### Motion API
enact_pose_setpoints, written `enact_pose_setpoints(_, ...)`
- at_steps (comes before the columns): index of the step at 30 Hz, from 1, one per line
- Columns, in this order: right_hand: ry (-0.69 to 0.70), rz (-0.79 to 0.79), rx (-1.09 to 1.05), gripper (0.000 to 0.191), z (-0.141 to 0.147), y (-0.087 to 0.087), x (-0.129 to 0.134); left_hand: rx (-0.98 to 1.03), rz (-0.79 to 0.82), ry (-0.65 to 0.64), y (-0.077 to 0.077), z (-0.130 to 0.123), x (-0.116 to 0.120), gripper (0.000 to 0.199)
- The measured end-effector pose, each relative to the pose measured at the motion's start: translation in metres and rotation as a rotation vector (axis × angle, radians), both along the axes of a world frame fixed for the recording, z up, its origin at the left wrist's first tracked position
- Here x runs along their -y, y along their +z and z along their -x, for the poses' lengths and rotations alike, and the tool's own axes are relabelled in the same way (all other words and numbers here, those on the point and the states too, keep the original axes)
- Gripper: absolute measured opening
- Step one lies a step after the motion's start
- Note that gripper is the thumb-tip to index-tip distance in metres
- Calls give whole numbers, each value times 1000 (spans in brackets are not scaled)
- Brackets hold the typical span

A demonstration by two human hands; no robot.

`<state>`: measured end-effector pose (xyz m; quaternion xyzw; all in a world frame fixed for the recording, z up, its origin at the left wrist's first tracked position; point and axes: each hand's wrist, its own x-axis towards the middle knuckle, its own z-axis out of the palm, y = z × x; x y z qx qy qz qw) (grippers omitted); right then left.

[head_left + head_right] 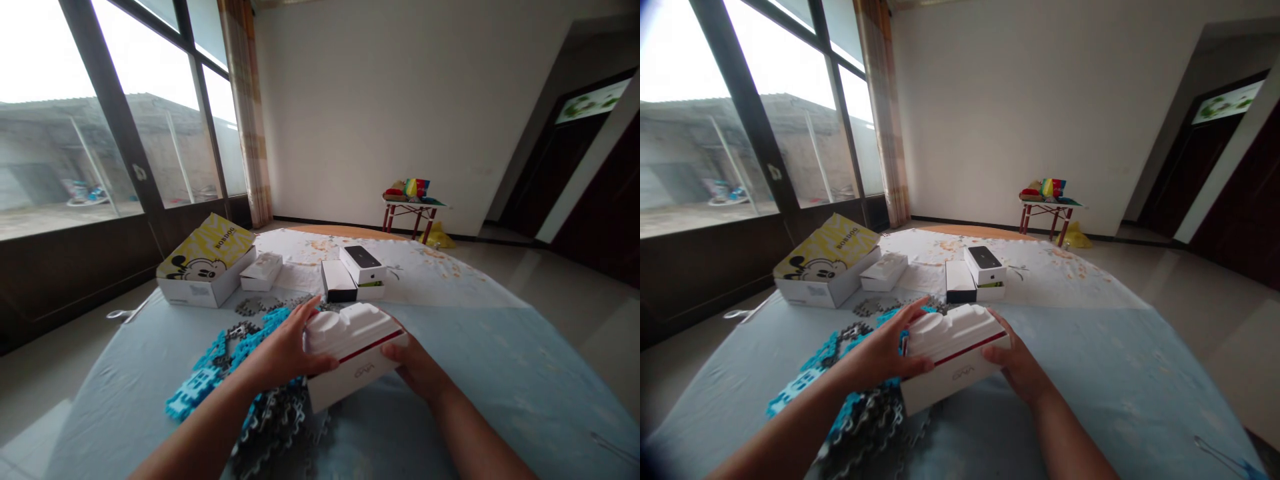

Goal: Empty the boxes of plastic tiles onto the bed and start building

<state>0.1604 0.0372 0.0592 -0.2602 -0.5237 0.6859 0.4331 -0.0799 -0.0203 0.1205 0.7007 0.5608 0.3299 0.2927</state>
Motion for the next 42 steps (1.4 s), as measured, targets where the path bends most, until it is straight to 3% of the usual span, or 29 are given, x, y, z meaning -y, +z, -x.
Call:
enact_pose_setpoints(7,-48,-13,6,91,-3,0,-5,76,-65,64,9,16,-3,94)
enact_pose_setpoints(12,-157,-102,93,96,-7,13,-2,394,-55,311,28,33,-3,94)
enact_pose_setpoints(14,-220,-174,160,98,-7,24,5,567,-130,380,36,43,-3,85)
enact_pose_setpoints(19,-303,-365,312,95,11,45,25,953,-291,359,42,72,-9,43)
enact_pose_setpoints(25,-372,-751,527,94,53,50,33,1387,-176,523,29,103,-19,31)
enact_pose_setpoints(29,-404,-945,608,92,69,51,32,1447,-17,471,10,120,-15,32)
enact_pose_setpoints(36,-499,-909,707,87,53,46,30,1390,267,348,-27,110,-12,38)
enact_pose_setpoints(42,-621,-882,778,86,20,44,24,1263,320,290,-43,83,-28,43)
